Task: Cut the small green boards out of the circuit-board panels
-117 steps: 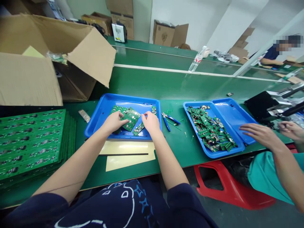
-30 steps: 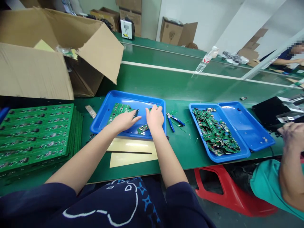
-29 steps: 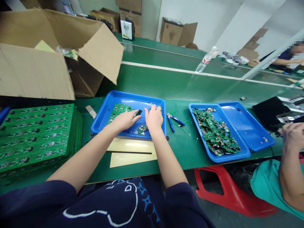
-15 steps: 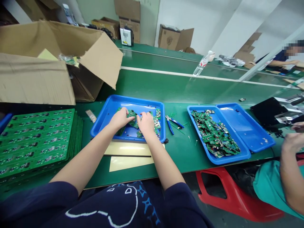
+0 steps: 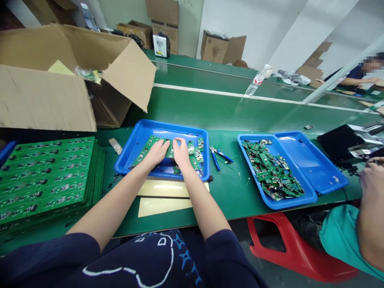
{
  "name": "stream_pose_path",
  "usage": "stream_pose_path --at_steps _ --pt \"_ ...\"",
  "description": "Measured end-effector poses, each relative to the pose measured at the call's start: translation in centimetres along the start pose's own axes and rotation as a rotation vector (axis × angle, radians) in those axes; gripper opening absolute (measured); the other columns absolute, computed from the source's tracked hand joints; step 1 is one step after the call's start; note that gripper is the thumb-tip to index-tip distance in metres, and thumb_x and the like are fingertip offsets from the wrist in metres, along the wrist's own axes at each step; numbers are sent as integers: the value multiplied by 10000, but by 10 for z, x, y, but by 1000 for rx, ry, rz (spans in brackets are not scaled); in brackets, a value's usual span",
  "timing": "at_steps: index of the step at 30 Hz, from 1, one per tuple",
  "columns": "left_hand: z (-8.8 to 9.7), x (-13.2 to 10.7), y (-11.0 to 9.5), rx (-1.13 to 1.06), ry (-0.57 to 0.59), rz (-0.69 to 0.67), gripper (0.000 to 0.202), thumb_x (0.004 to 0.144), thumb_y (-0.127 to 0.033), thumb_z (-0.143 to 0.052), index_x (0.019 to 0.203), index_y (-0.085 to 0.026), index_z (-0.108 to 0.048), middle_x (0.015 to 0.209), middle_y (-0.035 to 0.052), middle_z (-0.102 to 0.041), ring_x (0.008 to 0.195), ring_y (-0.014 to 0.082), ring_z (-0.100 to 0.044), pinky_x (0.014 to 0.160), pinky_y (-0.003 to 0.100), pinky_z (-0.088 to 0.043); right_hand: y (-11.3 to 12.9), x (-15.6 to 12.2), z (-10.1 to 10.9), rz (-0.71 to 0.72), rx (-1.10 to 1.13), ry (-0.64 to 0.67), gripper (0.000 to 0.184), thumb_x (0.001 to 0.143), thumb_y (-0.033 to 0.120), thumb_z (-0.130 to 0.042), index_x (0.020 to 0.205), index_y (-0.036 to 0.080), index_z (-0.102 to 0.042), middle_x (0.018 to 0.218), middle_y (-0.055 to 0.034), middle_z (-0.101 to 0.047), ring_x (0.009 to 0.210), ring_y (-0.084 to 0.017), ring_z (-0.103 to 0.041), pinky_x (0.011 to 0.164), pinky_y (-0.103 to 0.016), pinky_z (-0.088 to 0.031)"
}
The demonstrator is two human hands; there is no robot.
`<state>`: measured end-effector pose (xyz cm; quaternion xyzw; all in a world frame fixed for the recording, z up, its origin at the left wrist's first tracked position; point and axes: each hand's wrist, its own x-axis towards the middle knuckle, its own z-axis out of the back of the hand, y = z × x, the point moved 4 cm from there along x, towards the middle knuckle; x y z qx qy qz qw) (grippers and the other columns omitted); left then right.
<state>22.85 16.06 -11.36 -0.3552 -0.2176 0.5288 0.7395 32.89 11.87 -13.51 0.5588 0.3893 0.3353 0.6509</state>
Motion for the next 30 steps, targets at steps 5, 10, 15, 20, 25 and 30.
stream_pose_path --at_steps 5,10,15,20,25,30 --pt "-5 -1 -1 128 21 -22 326 886 -359 -310 771 -158 -539 840 120 -640 816 240 -602 720 317 -425 1 -5 -3 14 -166 47 276 865 446 -394 785 198 -488 511 45 -444 431 -134 -481 428 -257 -399" --pt "-12 -4 -3 242 20 -4 397 903 -372 -283 915 -99 -570 941 184 -648 902 274 -612 765 333 -429 9 -3 3 156 -508 -98 239 888 301 -376 685 198 -451 649 -24 -536 685 -190 -568 679 -318 -449" --pt "-17 -4 -7 308 29 27 429 909 -350 -267 977 -65 -580 962 194 -653 917 277 -616 791 342 -436 8 -1 5 130 -634 -115 246 893 304 -368 770 152 -517 771 -113 -612 803 -244 -584 753 -349 -424" --pt "-21 -4 -9 338 37 53 465 910 -360 -247 985 -56 -590 982 199 -653 917 279 -621 786 348 -448 9 0 5 102 -751 -109 294 907 308 -343 870 104 -552 844 -163 -638 870 -268 -602 784 -349 -415" --pt "-24 -3 -9 356 47 74 480 914 -366 -228 1011 -59 -583 997 197 -651 923 273 -625 781 339 -453 11 -1 7 67 -837 -93 343 920 330 -314 937 84 -554 889 -181 -645 902 -277 -612 794 -352 -419" --pt "-24 -5 -11 369 54 95 488 916 -367 -216 1032 -55 -574 1009 200 -650 933 271 -626 791 337 -451 14 -3 7 34 -898 -88 357 924 324 -299 980 72 -546 908 -189 -651 902 -281 -621 784 -357 -435"
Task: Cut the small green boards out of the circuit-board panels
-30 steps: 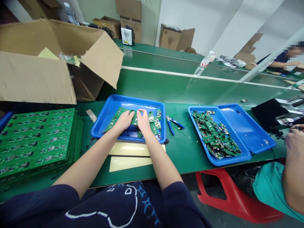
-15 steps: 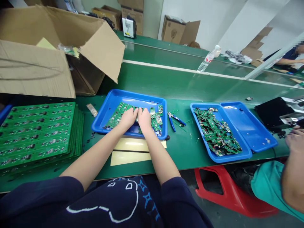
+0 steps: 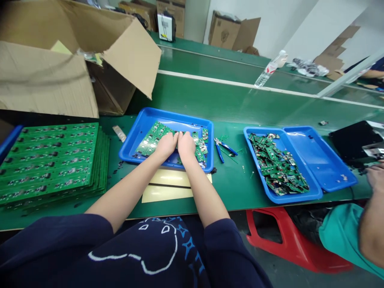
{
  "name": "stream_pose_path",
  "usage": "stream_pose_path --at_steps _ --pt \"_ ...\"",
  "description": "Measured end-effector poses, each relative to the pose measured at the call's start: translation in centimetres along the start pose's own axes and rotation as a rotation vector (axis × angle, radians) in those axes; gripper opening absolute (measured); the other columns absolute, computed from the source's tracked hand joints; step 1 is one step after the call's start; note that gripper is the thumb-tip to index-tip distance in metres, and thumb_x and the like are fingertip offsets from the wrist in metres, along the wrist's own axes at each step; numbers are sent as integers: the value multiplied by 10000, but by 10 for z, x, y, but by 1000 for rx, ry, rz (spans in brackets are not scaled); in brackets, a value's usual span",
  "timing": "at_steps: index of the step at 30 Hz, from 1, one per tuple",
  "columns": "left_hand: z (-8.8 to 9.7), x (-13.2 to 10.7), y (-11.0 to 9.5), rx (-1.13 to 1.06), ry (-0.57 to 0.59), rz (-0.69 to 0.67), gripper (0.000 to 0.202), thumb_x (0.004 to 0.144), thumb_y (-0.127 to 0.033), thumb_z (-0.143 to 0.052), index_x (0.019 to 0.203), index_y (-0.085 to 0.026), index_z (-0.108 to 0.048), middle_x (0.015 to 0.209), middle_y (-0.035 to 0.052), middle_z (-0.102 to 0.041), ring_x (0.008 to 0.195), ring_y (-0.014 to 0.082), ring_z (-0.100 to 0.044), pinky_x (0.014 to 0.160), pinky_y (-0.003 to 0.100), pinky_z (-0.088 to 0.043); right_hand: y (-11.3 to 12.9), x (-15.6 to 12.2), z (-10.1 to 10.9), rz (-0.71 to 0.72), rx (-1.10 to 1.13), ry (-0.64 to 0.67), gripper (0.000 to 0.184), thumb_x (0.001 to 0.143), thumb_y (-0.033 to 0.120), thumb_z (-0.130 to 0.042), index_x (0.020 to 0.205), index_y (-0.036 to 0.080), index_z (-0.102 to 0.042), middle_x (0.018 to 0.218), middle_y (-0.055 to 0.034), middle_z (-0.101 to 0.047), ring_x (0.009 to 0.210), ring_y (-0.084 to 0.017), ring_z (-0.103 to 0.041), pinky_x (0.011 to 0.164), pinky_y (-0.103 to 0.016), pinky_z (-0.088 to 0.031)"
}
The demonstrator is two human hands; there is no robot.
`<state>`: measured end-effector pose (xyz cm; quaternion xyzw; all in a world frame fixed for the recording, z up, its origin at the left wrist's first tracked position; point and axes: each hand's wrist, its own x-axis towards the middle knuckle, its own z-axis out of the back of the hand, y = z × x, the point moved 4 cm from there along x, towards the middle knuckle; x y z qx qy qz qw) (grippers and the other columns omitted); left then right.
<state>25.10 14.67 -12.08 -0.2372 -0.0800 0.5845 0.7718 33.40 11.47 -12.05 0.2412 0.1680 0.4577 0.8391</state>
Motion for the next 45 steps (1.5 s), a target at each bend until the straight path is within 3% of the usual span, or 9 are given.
stream_pose_path --at_steps 13,19,23,26,31,35,40,42,45 --pt "-3 -6 -4 53 71 -20 467 911 -412 -202 1024 -113 -543 993 182 -658 942 268 -629 762 343 -461 4 -10 4 -38 -106 15 309 925 322 -299 1043 105 -485 894 -187 -652 878 -292 -636 753 -397 -451" --pt "15 -17 -7 126 88 -70 479 877 -468 -296 1101 -88 -482 925 200 -656 878 310 -636 754 396 -458 -2 -7 19 39 -147 3 392 908 430 -312 1083 121 -480 898 -193 -646 872 -307 -624 750 -414 -441" --pt "37 -34 11 206 -29 -100 499 837 -485 -398 1143 -94 -446 1053 225 -586 1004 348 -559 813 422 -424 -9 -8 27 87 -135 -33 453 889 458 -351 1166 115 -458 965 -195 -624 932 -305 -601 788 -404 -431" --pt "50 -45 37 372 -242 -12 757 678 -592 -570 1169 -37 -420 1132 279 -491 1070 402 -460 827 456 -406 -10 -10 29 108 -143 -97 412 884 403 -393 1177 122 -469 1034 -190 -579 963 -295 -583 804 -391 -425" --pt "48 -43 62 353 -134 49 742 629 -613 -582 1098 -45 -488 1112 239 -469 1060 389 -425 807 475 -414 -1 -6 27 129 -138 -199 348 854 352 -466 1099 118 -546 1124 -211 -502 1012 -305 -546 806 -392 -426" --pt "57 -43 56 279 -174 -185 813 568 -545 -668 1208 -109 -422 1126 161 -436 1067 329 -413 894 439 -376 5 7 20 244 131 -95 457 811 474 -495 1098 122 -544 1038 -159 -589 986 -256 -561 850 -379 -421" --pt "65 -46 51 91 -242 -422 888 533 -485 -732 1279 -171 -365 1243 150 -355 1194 326 -334 1001 451 -307 3 18 8 276 673 300 436 745 543 -526 915 147 -591 817 -60 -665 698 -176 -622 656 -314 -499" --pt "64 -42 57 -94 -277 -317 950 555 -483 -728 1333 -168 -282 1273 165 -346 1186 314 -382 967 442 -364 -1 19 8 252 882 288 394 730 523 -553 864 154 -595 807 -44 -679 724 -172 -636 671 -305 -510" --pt "53 -34 70 -458 -231 24 824 725 -509 -581 1354 -130 -207 1184 179 -478 895 233 -596 698 363 -515 -9 16 5 139 1028 155 384 695 491 -605 879 154 -598 834 -51 -693 781 -178 -648 718 -312 -517"
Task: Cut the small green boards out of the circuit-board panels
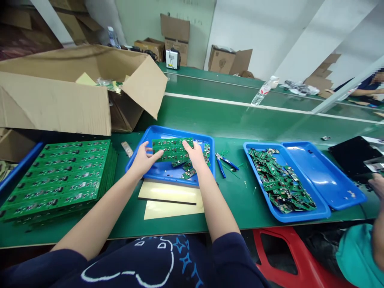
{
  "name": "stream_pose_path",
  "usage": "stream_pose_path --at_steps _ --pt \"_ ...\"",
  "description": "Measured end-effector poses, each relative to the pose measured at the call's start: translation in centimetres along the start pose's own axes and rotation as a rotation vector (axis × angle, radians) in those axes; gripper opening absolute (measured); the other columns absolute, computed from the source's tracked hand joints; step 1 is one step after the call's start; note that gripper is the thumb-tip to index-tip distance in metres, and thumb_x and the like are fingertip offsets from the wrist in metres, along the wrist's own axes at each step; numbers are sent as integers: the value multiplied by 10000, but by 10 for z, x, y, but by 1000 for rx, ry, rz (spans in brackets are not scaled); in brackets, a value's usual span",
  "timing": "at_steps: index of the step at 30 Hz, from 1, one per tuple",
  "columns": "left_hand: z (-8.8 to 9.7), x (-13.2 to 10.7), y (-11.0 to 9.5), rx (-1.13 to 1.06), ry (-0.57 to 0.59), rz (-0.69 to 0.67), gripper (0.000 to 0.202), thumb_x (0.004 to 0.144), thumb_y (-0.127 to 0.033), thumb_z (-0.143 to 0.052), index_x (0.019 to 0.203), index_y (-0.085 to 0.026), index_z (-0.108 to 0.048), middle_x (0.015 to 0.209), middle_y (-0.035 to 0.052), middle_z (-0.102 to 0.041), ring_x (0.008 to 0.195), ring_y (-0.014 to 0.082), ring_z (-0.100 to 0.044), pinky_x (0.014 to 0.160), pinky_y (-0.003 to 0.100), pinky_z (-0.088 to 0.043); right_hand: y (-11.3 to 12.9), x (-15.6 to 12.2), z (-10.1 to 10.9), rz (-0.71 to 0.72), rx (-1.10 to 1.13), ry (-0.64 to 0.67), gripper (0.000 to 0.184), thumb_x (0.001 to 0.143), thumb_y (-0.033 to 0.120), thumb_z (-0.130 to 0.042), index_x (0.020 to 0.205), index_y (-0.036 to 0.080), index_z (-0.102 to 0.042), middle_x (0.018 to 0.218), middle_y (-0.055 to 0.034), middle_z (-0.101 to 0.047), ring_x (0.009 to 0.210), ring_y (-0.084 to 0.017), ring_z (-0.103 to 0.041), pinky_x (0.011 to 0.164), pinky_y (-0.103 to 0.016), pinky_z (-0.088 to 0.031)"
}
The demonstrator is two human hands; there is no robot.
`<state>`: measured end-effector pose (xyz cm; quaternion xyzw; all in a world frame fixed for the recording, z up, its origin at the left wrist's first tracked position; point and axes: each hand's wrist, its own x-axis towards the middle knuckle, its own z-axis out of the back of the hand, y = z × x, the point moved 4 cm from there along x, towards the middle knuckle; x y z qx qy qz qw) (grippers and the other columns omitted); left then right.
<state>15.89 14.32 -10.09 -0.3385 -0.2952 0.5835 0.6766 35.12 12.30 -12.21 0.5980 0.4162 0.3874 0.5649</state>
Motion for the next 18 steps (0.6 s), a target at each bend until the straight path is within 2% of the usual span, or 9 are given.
stream_pose_path --at_steps 2,4,6,8,11,13,18 --pt "-7 2 3 -100 30 112 628 812 -493 -468 1294 -126 -302 1073 146 -578 708 179 -625 546 300 -509 -6 -5 -3 -41 53 -19 384 680 469 -628 902 157 -598 852 -59 -696 770 -182 -654 716 -323 -525" --pt "-12 5 0 -95 45 90 501 820 -478 -460 1184 -137 -418 979 109 -630 646 165 -625 501 270 -493 -10 -9 -9 -73 103 10 390 664 443 -650 927 161 -590 862 -60 -694 744 -184 -658 691 -334 -535" --pt "-13 8 -3 -55 29 63 433 792 -468 -509 1077 -143 -487 917 97 -648 662 182 -633 530 274 -497 -11 -12 -11 -63 76 7 384 648 420 -667 919 159 -590 866 -58 -689 732 -182 -653 678 -333 -537" --pt "-13 11 -4 -14 1 42 391 784 -453 -525 1021 -142 -512 913 105 -653 747 214 -641 621 299 -509 -9 -14 -10 -31 -21 -24 360 654 422 -658 886 155 -596 844 -54 -683 709 -172 -640 658 -322 -537" --pt "-15 14 -3 39 -44 2 332 793 -409 -523 998 -148 -522 1009 117 -640 946 238 -608 802 321 -478 -10 -15 -8 -41 -168 -61 341 683 438 -618 863 150 -594 766 -45 -667 603 -157 -609 553 -301 -527" --pt "-16 15 -1 73 -55 -8 316 798 -390 -520 998 -145 -521 1043 123 -633 992 243 -590 843 325 -458 -11 -15 -6 -39 -247 -90 333 703 435 -595 870 147 -592 763 -52 -661 592 -163 -604 528 -300 -519" --pt "-23 13 2 163 -38 6 312 815 -407 -490 993 -152 -518 1015 123 -643 957 243 -606 796 311 -469 -7 -17 -6 83 -457 -152 265 736 392 -569 827 145 -603 861 -86 -672 798 -204 -622 764 -347 -492"
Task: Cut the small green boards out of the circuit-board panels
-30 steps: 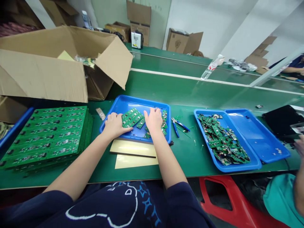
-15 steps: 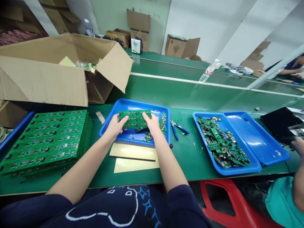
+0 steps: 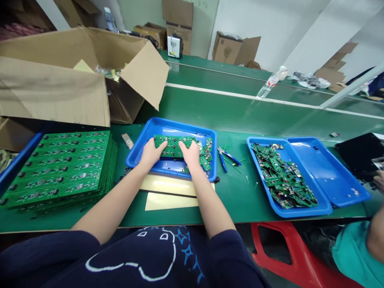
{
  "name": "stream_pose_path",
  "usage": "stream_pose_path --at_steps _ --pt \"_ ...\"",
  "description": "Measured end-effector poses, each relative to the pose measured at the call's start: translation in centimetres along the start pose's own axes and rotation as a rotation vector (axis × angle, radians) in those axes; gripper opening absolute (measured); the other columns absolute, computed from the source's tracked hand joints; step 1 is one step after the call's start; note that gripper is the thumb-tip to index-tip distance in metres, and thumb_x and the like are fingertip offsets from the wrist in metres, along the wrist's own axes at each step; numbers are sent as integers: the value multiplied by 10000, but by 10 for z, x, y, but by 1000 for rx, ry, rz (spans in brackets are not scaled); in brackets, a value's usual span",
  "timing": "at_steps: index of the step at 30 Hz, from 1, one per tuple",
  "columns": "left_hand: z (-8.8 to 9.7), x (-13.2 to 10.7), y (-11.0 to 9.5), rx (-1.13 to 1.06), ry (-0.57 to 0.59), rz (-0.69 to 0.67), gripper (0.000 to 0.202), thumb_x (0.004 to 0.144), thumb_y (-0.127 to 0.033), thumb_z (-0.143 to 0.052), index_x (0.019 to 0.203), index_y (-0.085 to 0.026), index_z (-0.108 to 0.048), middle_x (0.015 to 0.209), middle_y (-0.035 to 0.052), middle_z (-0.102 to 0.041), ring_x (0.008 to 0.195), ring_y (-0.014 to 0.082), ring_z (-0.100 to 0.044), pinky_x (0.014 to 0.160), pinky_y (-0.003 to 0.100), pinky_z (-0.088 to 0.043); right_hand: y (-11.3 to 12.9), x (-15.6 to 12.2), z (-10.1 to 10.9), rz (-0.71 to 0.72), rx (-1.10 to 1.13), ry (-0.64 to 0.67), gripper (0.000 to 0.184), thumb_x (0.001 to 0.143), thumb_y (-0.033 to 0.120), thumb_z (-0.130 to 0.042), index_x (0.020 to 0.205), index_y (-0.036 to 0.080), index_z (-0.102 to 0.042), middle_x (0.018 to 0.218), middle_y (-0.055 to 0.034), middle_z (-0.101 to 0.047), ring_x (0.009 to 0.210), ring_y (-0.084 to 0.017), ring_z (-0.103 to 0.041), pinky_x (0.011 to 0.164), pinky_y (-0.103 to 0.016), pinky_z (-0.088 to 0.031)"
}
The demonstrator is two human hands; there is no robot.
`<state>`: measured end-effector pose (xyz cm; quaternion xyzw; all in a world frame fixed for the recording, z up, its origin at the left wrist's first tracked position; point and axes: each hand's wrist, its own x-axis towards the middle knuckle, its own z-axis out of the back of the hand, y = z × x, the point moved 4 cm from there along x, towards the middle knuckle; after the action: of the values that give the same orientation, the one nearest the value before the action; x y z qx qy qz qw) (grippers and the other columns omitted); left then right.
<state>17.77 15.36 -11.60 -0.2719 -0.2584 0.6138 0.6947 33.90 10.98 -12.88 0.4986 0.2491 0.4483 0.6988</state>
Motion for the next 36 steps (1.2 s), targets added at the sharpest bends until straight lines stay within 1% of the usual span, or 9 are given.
stream_pose_path --at_steps 7,12,15,18,22,25,28,31,36 --pt "-8 -3 -9 170 16 5 348 847 -366 -441 1074 -105 -481 1027 164 -616 994 282 -587 814 341 -443 3 -1 0 -1 -178 -52 213 753 361 -547 799 154 -561 864 -105 -658 842 -226 -605 795 -348 -458" --pt "11 -7 -13 323 -19 37 666 787 -532 -478 1246 -60 -374 1190 254 -483 970 357 -583 753 385 -460 -2 1 10 -8 36 -96 268 760 419 -519 807 158 -552 841 -68 -652 800 -195 -604 773 -328 -464" --pt "27 -11 -19 422 -128 8 699 755 -578 -492 1231 -72 -414 1244 273 -421 1031 409 -530 796 441 -437 -2 2 8 -49 263 -117 282 780 422 -487 836 153 -549 851 -65 -656 798 -182 -608 761 -315 -475" --pt "25 -15 -22 90 -139 -34 535 725 -549 -552 1024 -105 -558 1100 202 -539 1043 369 -513 852 439 -410 3 -5 -8 -152 548 -69 287 795 407 -465 909 154 -538 881 -63 -665 774 -168 -621 717 -302 -494" --pt "-3 -18 -19 -499 17 13 423 767 -562 -470 801 -154 -579 669 44 -586 642 188 -578 614 302 -471 17 -20 -27 -140 728 51 295 761 434 -533 884 167 -562 788 -24 -665 707 -154 -613 654 -280 -495" --pt "-11 -17 -15 -598 12 23 409 786 -538 -440 813 -152 -572 622 15 -576 524 135 -533 504 254 -446 22 -22 -19 -66 623 72 309 726 471 -578 821 176 -589 692 14 -618 620 -122 -567 562 -231 -470" --pt "-7 -13 -14 -651 57 -10 344 738 -468 -530 827 -142 -594 730 33 -638 629 150 -584 571 254 -475 21 -13 -6 -52 460 149 334 729 515 -558 782 186 -582 568 40 -543 477 -98 -492 413 -203 -392" --pt "-3 -11 -18 -624 119 -27 289 712 -418 -566 797 -147 -617 735 35 -661 627 160 -600 570 259 -477 21 -4 -3 -1 241 285 294 787 480 -499 712 198 -538 476 62 -465 376 -84 -414 371 -205 -334" --pt "-6 -17 -23 -466 126 -4 259 716 -425 -581 716 -165 -582 484 -12 -549 409 145 -512 431 254 -396 19 0 -7 68 -69 161 277 843 336 -413 595 212 -412 496 58 -393 472 -110 -417 488 -227 -351"
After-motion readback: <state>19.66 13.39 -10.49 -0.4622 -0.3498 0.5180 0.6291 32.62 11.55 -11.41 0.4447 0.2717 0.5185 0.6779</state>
